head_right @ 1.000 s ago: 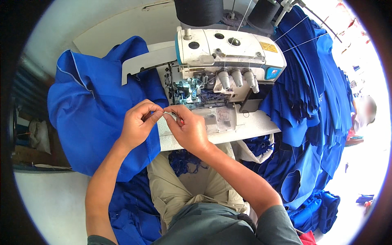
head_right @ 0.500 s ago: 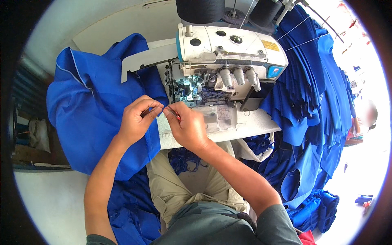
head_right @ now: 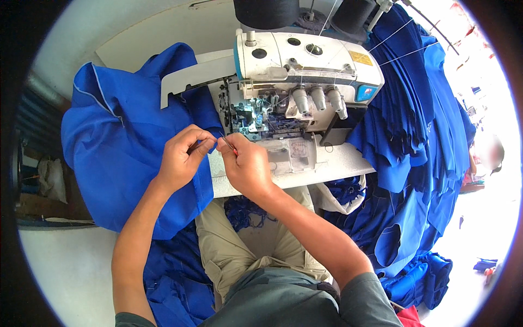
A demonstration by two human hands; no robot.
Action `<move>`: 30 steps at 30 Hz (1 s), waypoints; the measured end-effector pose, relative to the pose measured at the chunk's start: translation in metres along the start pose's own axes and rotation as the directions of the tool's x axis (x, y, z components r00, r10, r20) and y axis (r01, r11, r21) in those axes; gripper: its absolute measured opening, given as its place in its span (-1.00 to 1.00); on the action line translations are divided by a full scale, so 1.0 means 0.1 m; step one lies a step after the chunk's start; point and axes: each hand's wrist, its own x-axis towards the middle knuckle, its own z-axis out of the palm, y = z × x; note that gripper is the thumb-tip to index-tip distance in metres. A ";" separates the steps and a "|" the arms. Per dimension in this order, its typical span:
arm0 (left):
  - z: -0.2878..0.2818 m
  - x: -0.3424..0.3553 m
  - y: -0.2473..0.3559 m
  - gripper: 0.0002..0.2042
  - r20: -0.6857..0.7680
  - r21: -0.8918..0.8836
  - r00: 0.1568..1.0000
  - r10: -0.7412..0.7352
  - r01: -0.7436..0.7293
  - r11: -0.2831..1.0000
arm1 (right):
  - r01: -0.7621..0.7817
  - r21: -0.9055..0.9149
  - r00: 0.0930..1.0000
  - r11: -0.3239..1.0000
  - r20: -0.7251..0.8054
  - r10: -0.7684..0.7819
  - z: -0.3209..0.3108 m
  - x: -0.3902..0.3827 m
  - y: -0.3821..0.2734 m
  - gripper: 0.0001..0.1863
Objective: The person threads a sewing machine with white thread, guiding it through the tension assembly and needle area. They use red-handled scissors to trim the thread and adjust the fabric under the presser foot.
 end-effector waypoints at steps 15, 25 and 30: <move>-0.11 0.04 0.02 -0.81 0.015 -0.049 0.993 -0.118 0.118 0.992 | -0.028 0.125 0.999 0.992 -0.036 0.032 0.03 -0.05 -0.11 -0.67; -0.09 0.03 0.03 -0.85 0.013 -0.070 0.993 -0.121 0.121 0.990 | -0.008 0.056 0.995 0.998 -0.099 0.013 0.07 0.00 -0.05 -0.84; -0.07 0.01 0.02 -0.86 0.027 -0.097 0.993 -0.114 0.116 0.989 | 0.021 0.029 0.997 0.999 -0.076 -0.019 0.05 0.01 -0.03 -0.83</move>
